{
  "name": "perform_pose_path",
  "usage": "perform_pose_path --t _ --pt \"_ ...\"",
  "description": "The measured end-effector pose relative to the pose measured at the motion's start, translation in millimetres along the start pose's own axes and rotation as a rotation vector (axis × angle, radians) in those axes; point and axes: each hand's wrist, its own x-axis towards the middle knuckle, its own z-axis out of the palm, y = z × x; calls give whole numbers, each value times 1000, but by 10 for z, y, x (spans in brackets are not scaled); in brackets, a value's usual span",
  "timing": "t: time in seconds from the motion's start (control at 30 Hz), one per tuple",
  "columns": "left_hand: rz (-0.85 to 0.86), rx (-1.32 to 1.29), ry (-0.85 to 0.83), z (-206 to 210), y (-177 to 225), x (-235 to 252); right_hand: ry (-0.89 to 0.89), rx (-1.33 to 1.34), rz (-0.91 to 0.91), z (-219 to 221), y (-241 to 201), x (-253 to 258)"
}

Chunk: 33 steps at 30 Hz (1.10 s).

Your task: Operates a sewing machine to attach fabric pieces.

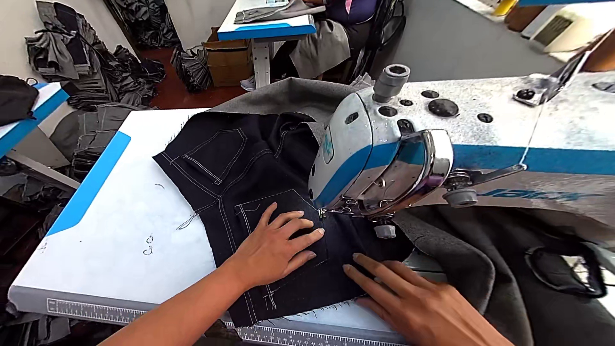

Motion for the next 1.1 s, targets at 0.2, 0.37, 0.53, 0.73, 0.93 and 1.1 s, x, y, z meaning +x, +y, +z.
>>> perform_pose_path --t 0.2,0.37,0.53,0.73,0.93,1.1 --pt "-35 16 -50 -6 18 13 36 -83 180 55 345 1" --pt "-40 -23 -54 -22 9 17 -161 -316 310 -226 394 -270" --pt "-33 -30 -63 -25 9 28 -457 -217 434 -643 210 -193" --pt "-23 -63 -66 -46 8 18 64 265 94 -288 -108 448" --pt "105 4 120 -18 131 -125 119 250 118 358 -14 455" --pt "1 235 84 -44 512 -207 139 217 49 302 -124 301"
